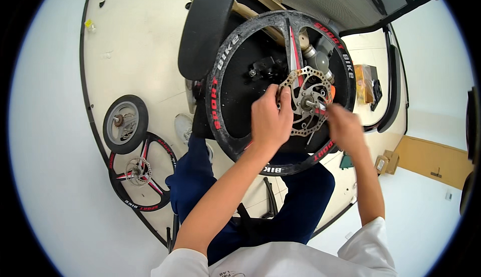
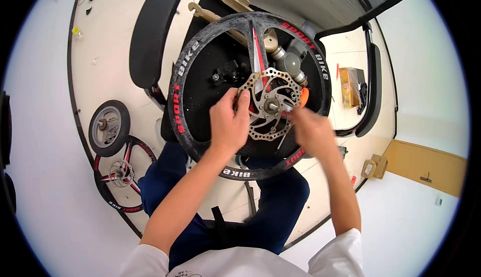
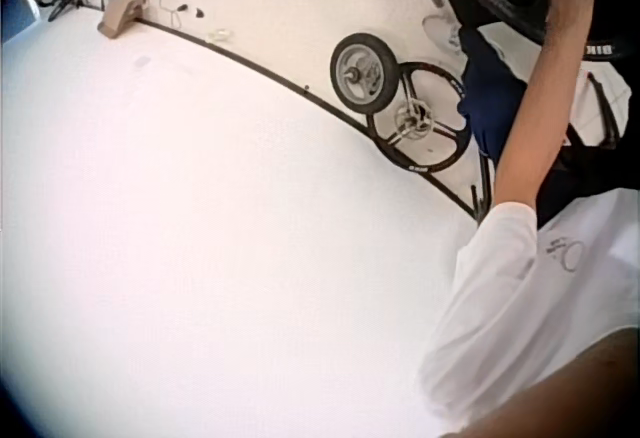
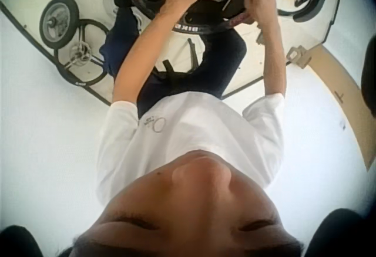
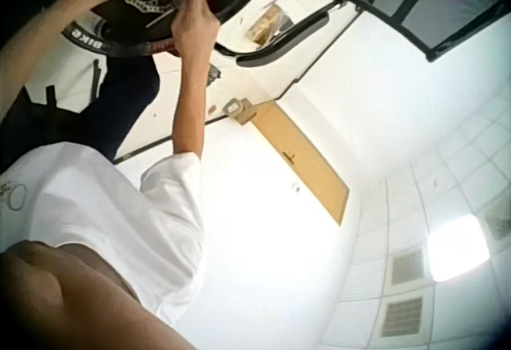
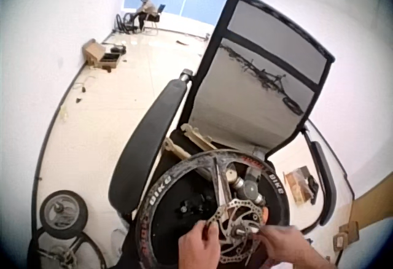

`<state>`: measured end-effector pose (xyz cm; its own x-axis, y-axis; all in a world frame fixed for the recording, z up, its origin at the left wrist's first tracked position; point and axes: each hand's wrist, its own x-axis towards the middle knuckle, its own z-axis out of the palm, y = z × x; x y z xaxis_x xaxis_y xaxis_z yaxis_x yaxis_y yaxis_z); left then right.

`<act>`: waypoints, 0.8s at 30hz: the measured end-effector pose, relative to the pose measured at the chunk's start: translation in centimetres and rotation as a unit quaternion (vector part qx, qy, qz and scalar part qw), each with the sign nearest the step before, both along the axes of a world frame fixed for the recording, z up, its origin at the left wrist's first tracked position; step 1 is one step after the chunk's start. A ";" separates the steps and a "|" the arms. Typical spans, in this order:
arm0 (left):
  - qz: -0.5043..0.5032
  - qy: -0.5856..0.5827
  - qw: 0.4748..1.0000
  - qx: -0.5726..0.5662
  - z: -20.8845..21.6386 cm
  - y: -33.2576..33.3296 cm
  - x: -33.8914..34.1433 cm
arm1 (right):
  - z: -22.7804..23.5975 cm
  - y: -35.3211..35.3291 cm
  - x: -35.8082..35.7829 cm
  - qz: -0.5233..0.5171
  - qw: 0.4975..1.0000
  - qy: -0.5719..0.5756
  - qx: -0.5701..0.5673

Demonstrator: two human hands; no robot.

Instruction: The person assembles a bicycle wheel by attaching a brake disc to the hub using an Allen key. They insert bolts, tighten them, and adjust the disc position throughout the process.

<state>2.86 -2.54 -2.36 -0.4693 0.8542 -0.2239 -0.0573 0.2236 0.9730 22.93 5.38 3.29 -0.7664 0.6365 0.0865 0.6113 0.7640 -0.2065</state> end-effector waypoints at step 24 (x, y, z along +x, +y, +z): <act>-0.001 0.218 0.970 0.104 2.1 -1.7 -4.0 | -2.7 1.0 -1.1 -0.253 0.511 0.686 -0.452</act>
<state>-1.12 -4.19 -0.27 -0.4790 0.8607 0.1722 0.3697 0.0199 0.9289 21.84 6.39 0.54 -0.0976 0.9781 -0.1839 -0.5100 -0.2078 -0.8347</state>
